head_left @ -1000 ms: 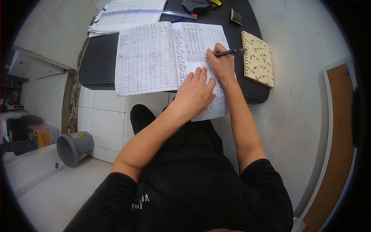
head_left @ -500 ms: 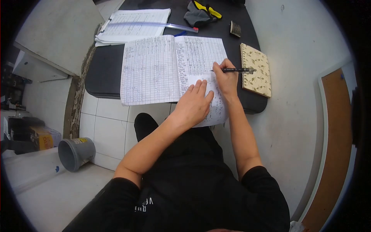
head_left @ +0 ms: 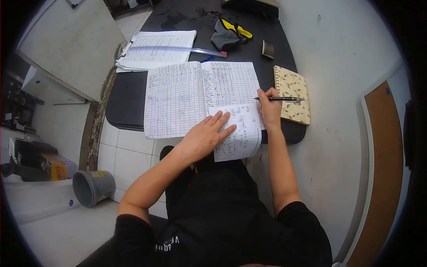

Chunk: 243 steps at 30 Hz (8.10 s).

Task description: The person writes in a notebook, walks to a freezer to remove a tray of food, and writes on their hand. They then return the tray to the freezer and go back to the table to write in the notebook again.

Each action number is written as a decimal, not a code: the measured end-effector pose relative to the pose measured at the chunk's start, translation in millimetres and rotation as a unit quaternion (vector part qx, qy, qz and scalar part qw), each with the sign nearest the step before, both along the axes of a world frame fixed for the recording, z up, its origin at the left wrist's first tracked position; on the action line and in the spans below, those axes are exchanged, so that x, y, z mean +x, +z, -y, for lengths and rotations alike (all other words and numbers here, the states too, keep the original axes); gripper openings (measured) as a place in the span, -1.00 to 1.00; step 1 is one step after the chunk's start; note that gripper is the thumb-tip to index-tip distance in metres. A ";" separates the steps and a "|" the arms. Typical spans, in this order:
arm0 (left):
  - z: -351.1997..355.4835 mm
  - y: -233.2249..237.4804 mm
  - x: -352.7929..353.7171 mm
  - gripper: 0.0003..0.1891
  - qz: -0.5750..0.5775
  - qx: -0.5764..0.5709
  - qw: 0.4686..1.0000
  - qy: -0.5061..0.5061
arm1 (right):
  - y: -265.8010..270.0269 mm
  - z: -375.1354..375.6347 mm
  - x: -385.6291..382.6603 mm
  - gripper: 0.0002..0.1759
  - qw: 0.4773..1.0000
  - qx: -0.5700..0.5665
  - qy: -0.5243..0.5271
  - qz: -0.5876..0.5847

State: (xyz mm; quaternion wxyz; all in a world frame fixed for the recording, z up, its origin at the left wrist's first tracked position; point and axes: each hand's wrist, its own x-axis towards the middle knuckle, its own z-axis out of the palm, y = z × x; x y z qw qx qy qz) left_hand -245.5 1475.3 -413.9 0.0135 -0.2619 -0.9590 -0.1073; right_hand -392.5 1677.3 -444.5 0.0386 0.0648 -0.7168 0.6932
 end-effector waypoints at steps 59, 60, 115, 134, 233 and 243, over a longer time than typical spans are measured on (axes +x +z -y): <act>-35.4 -2.8 -3.0 -0.34 -0.026 0.048 0.998 0.020 | 1.8 42.7 14.9 -0.62 0.964 0.221 0.047 -0.138; -35.7 -3.2 -2.9 -0.34 -0.024 0.048 0.998 0.020 | 2.7 42.7 16.1 -0.63 0.966 0.213 0.048 -0.140; -39.6 4.5 -4.2 -0.37 0.004 0.071 0.997 0.035 | 1.1 -0.9 30.4 -0.62 0.993 0.109 -0.013 -0.034; -41.8 4.8 -4.1 -0.39 0.002 0.068 0.997 0.041 | 3.7 1.5 32.1 -0.64 0.992 0.122 -0.023 -0.033; 360.1 46.9 -9.3 -0.12 0.301 -0.114 0.943 0.084 | 90.5 241.0 92.6 -0.81 0.934 0.353 -0.040 -0.032; 366.6 48.3 -6.9 -0.09 0.322 -0.092 0.938 0.085 | 86.5 284.2 -66.1 -0.76 0.914 0.356 0.019 -0.195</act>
